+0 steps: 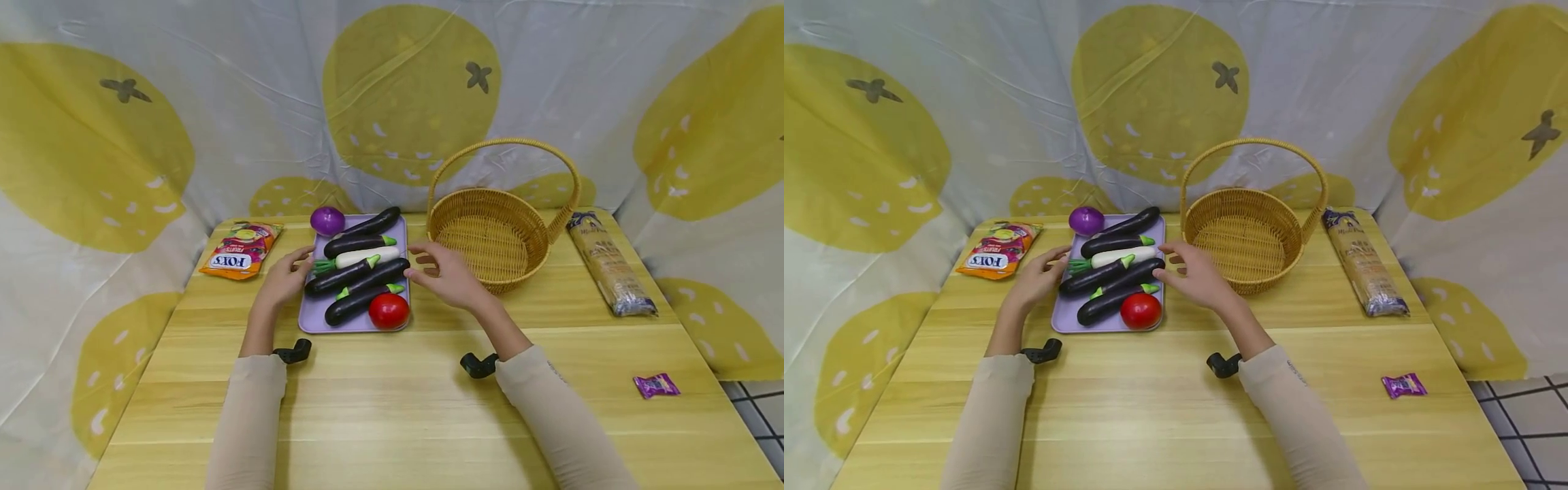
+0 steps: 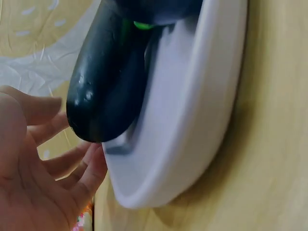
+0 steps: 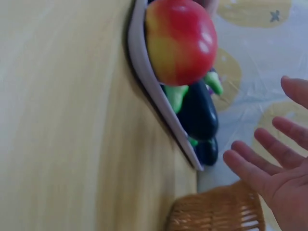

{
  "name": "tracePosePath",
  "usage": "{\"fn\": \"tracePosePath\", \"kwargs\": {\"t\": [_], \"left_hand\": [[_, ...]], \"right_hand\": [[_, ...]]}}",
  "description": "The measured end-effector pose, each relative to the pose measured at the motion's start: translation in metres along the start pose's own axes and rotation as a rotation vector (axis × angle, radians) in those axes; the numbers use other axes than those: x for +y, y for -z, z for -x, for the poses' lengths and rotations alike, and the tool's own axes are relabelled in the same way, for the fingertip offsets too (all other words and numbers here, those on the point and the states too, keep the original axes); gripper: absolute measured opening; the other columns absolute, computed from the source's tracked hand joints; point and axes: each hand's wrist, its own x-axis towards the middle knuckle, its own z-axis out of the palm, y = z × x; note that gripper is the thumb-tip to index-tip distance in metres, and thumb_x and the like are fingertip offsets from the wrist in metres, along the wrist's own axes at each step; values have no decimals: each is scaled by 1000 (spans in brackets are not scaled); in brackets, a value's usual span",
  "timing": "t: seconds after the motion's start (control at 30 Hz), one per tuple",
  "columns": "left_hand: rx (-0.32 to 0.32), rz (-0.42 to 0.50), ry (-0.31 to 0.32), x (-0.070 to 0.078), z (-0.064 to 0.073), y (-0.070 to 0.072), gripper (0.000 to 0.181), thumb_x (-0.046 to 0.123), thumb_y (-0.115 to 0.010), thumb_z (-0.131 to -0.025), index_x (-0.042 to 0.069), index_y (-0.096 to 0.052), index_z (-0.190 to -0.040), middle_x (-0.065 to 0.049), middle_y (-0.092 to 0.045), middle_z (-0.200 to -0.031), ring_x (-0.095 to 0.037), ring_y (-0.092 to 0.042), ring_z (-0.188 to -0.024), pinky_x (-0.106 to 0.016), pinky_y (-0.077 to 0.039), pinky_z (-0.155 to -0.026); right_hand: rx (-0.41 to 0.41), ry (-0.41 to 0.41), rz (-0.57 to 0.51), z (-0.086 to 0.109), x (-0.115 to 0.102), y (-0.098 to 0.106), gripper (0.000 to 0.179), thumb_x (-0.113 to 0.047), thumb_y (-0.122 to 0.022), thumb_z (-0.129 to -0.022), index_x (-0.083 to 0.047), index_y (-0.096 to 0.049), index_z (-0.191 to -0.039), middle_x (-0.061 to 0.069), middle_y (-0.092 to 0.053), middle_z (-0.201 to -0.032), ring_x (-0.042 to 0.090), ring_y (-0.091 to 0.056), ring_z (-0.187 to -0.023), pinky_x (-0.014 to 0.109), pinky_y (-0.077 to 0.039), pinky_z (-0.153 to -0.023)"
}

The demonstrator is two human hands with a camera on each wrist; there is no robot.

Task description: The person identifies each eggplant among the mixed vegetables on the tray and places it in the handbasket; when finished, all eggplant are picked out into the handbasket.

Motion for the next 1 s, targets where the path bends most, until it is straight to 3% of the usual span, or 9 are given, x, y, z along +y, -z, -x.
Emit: {"fn": "tracePosePath", "kwargs": {"t": [0.27, 0.43, 0.57, 0.67, 1.0], "left_hand": [[-55, -8, 38, -11, -2, 3, 49, 30, -37, -111, 16, -44, -157, -20, -39, -162, -42, -35, -149, -61, -23, -124], [-58, 11, 42, -15, -2, 2, 49, 20, -44, -108, 16, -44, -157, -19, -44, -159, -40, -44, -140, -58, -33, -119], [-49, 9, 46, -18, -2, 2, 50, 18, -47, -107, 17, -45, -157, -18, -46, -158, -37, -51, -129, -51, -44, -108], [-42, 18, 50, -20, -1, 2, 50, 19, -48, -108, 19, -45, -157, -18, -47, -157, -35, -53, -125, -44, -45, -101], [4, 26, 55, -24, -1, -4, 49, 24, -52, -107, 24, -48, -156, -15, -52, -154, -35, -53, -132, -51, -44, -109]], "right_hand": [[-22, -24, 30, -7, 4, -17, 54, -31, -69, -99, -5, -55, -145, 15, -55, -147, 40, -52, -137, 53, -50, -108], [-24, -38, 132, -13, 13, -21, 51, -35, -66, -101, -10, -56, -145, 10, -55, -148, 31, -52, -138, 50, -49, -110], [-33, -28, 138, -19, 18, -24, 51, -33, -66, -101, -8, -56, -145, 12, -54, -149, 33, -51, -139, 49, -48, -110], [-37, -23, 128, -23, 20, -27, 51, -31, -67, -101, -8, -55, -145, 13, -54, -150, 35, -51, -139, 49, -47, -112], [-55, -36, 155, -32, 31, -33, 49, -29, -66, -101, -10, -54, -144, 13, -53, -147, 33, -62, -125, 43, -52, -107]]}}
